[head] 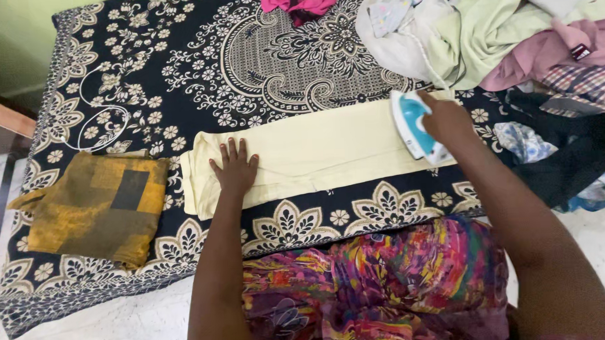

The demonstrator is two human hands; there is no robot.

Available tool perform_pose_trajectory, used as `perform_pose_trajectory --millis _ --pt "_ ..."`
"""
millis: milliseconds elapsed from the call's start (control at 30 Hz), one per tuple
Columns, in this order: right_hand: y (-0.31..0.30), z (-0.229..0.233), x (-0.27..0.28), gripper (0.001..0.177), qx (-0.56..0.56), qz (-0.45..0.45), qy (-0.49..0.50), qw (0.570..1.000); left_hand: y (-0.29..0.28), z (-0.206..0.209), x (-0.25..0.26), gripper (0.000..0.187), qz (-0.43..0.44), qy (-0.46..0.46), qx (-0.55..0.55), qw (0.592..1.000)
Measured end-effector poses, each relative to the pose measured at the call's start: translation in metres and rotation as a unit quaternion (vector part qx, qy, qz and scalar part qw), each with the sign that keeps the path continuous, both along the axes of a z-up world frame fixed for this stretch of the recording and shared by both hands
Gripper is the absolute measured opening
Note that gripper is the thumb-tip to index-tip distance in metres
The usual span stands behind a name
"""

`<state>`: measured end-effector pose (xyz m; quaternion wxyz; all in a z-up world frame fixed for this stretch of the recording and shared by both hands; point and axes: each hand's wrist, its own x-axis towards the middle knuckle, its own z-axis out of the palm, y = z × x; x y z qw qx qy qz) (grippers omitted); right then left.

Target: The person irons a yellow and black checkered shirt and then a light yellow shirt on a patterned bedsheet. They use a blue and white iron to smooth the fabric, fold the shirts, and place them aside.

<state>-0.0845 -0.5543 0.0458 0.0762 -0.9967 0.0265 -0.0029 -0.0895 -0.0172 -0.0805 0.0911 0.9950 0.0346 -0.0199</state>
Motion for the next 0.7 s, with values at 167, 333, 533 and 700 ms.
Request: perform_pose_trajectory --millis 167,333,533,700 --pt "-0.151 -0.009 -0.019 0.068 0.002 -0.023 -0.076 0.997 -0.012 0.019 0.008 0.076 0.038 0.074 0.032 0.996" --pt "-0.176 -0.010 -0.026 0.062 -0.031 -0.031 -0.105 0.993 -0.101 0.036 0.031 0.088 0.013 0.067 0.123 0.990" --pt "-0.074 -0.028 -0.049 0.048 -0.055 -0.031 -0.201 0.978 -0.261 0.031 0.008 0.097 -0.167 -0.045 -0.006 0.985" --pt "-0.055 -0.041 -0.068 0.076 -0.026 -0.159 0.068 0.985 -0.269 0.025 -0.022 0.090 -0.159 -0.074 -0.054 0.983"
